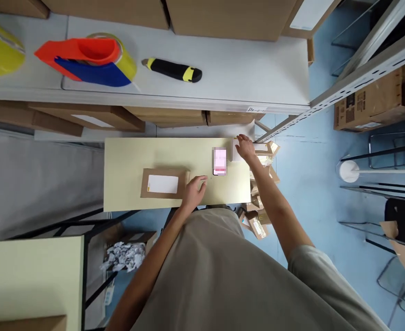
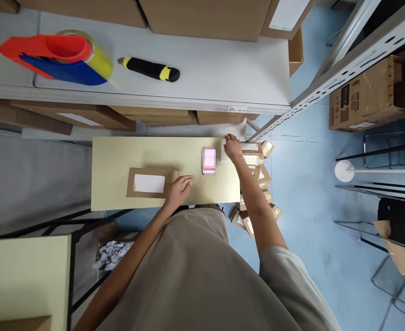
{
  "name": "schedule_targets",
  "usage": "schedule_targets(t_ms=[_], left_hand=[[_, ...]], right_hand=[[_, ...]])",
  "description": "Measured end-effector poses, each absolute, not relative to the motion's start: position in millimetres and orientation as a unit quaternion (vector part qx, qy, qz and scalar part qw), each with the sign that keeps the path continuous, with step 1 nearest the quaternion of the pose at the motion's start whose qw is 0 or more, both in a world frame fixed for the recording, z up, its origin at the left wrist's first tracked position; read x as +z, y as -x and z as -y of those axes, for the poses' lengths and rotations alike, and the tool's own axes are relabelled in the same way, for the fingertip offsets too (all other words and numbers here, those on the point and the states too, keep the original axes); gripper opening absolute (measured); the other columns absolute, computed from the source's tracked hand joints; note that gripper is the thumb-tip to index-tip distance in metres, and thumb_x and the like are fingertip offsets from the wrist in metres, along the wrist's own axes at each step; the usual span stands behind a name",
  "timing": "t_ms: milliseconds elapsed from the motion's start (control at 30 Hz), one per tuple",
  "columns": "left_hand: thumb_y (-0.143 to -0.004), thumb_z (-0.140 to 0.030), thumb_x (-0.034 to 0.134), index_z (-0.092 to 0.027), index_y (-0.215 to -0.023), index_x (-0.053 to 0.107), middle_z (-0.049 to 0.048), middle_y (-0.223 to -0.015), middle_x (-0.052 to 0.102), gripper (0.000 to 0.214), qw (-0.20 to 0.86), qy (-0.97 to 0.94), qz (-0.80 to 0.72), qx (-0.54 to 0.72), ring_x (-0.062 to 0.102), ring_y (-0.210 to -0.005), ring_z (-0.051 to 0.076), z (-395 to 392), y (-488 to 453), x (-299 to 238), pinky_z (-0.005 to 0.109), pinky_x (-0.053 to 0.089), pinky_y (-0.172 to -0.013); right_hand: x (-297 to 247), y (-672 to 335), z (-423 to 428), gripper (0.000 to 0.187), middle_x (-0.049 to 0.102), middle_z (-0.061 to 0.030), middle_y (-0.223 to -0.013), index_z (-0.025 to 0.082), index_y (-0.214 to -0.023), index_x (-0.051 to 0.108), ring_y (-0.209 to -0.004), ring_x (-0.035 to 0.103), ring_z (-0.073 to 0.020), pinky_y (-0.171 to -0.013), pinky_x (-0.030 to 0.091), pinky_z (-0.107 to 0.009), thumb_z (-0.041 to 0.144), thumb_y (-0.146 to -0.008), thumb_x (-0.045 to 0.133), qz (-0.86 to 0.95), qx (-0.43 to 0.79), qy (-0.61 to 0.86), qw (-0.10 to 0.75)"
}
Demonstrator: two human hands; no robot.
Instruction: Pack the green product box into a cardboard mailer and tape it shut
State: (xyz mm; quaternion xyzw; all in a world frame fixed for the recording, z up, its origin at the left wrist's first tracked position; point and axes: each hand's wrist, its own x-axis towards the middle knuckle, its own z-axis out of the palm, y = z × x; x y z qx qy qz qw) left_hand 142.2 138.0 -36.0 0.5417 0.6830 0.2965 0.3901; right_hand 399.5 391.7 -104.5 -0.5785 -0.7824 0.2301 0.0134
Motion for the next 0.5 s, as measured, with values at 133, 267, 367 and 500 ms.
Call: schedule_targets(t_ms=[133,267,367,500], left_hand=[[-0.105,-0.030,0.057,-0.024,-0.122,0.076,0.0091,-0.129,0.081,0.026,0.387,-0.535,-0.695,0.285,0.076,-0.124,0.027,-136.8,-154.4,-34.0,0.042,0.059,-0.113],[-0.102,-0.028,0.057,-0.023,-0.119,0.076,0.0093,-0.126,0.083,0.026,0.379,-0.507,-0.720,0.284,0.076,-0.122,0.027,-136.5,-154.5,-39.8,0.044,0.058,-0.114],[-0.102,-0.028,0.057,-0.023,-0.119,0.075,0.0090,-0.126,0.083,0.025,0.381,-0.500,-0.726,0.280,0.077,-0.122,0.026,-141.4,-159.6,-43.8,0.044,0.059,-0.114],[-0.103,-0.027,0.058,-0.023,-0.120,0.076,0.0097,-0.127,0.082,0.025,0.386,-0.513,-0.715,0.276,0.077,-0.121,0.027,-151.1,-169.9,-46.8,0.043,0.060,-0.112]], right_hand=[[-114.9,-404.6,-420.7,0.043,0.065,-0.0248,-0.149,0.009,-0.144,0.070,-0.140,0.056,-0.0380,-0.121,0.045,-0.056,0.013,-0.101,0.068,0.807,0.237,0.539,-0.039],[-116.5,-408.7,-420.9,0.035,0.066,-0.0231,-0.143,0.011,-0.138,0.073,-0.135,0.056,-0.0370,-0.116,0.046,-0.053,0.014,-0.105,0.064,0.821,0.219,0.528,-0.018],[-112.8,-411.0,-417.7,0.029,0.069,-0.0215,-0.136,0.013,-0.131,0.075,-0.128,0.057,-0.0370,-0.111,0.047,-0.053,0.019,-0.109,0.058,0.830,0.198,0.522,0.014],[-98.0,-415.8,-417.2,0.028,0.072,-0.0214,-0.127,0.013,-0.116,0.079,-0.124,0.056,-0.0375,-0.110,0.043,-0.053,0.019,-0.111,0.051,0.859,0.182,0.478,0.015]])
